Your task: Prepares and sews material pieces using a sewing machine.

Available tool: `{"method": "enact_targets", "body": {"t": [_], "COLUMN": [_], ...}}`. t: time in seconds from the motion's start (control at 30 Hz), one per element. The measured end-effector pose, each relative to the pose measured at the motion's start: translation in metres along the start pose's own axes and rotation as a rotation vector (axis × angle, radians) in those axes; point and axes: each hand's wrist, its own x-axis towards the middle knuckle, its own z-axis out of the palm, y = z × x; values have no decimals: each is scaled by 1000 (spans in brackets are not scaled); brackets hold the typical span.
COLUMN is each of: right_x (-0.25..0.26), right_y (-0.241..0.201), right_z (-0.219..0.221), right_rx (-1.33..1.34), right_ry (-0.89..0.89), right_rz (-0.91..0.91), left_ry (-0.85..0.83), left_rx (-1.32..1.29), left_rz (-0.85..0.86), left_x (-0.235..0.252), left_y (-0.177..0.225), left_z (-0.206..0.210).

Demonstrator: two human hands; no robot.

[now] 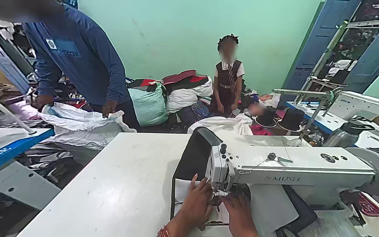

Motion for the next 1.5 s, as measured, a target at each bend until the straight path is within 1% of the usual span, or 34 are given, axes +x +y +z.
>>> {"method": "enact_targets", "body": {"t": [0.1,0.23,0.33,0.43,0.53,0.63,0.67,0.73,0.77,0.8,0.87,1.03,1.13,1.2,1.33,1.4,1.47,1.5], "right_x": [-4,2,0,8,7,7,7,7,8,8,10,9,9,10,13,13,11,9], "right_y": [2,4,4,3,4,5,6,8,9,10,12,13,13,13,12,13,13,14], "right_z": [1,-8,-9,-14,-14,-14,-14,-12,-12,-13,-14,-15,-16,-18,-20,-20,-20,-17], "right_rx": [-10,72,64,45,38,33,30,29,30,18,20,42,75,54,48,67,87,103], "right_ry": [57,9,3,-30,-7,-46,-55,-82,-117,-195,-260,-242,-188,-256,-307,-283,-206,-119], "right_rz": [-21,-13,-6,50,89,98,101,117,126,144,157,150,133,153,165,150,129,104], "left_ry": [81,203,286,293,278,148,131,181,215,248,275,295,321,332,295,284,263,234], "left_rx": [-19,-38,7,56,51,27,30,55,68,84,106,119,135,148,127,111,98,84], "left_rz": [-39,-120,-185,-293,-357,-412,-416,-395,-382,-367,-351,-342,-334,-329,-335,-333,-337,-347], "left_x": [4,15,13,14,11,8,7,5,5,4,3,2,3,3,3,3,3,3], "left_y": [-7,-17,-21,-25,-24,-17,-15,-13,-13,-14,-14,-15,-17,-17,-17,-17,-17,-16], "left_z": [4,2,6,-2,-6,-12,-12,-9,-6,-4,-1,1,5,6,2,1,0,-1]}}
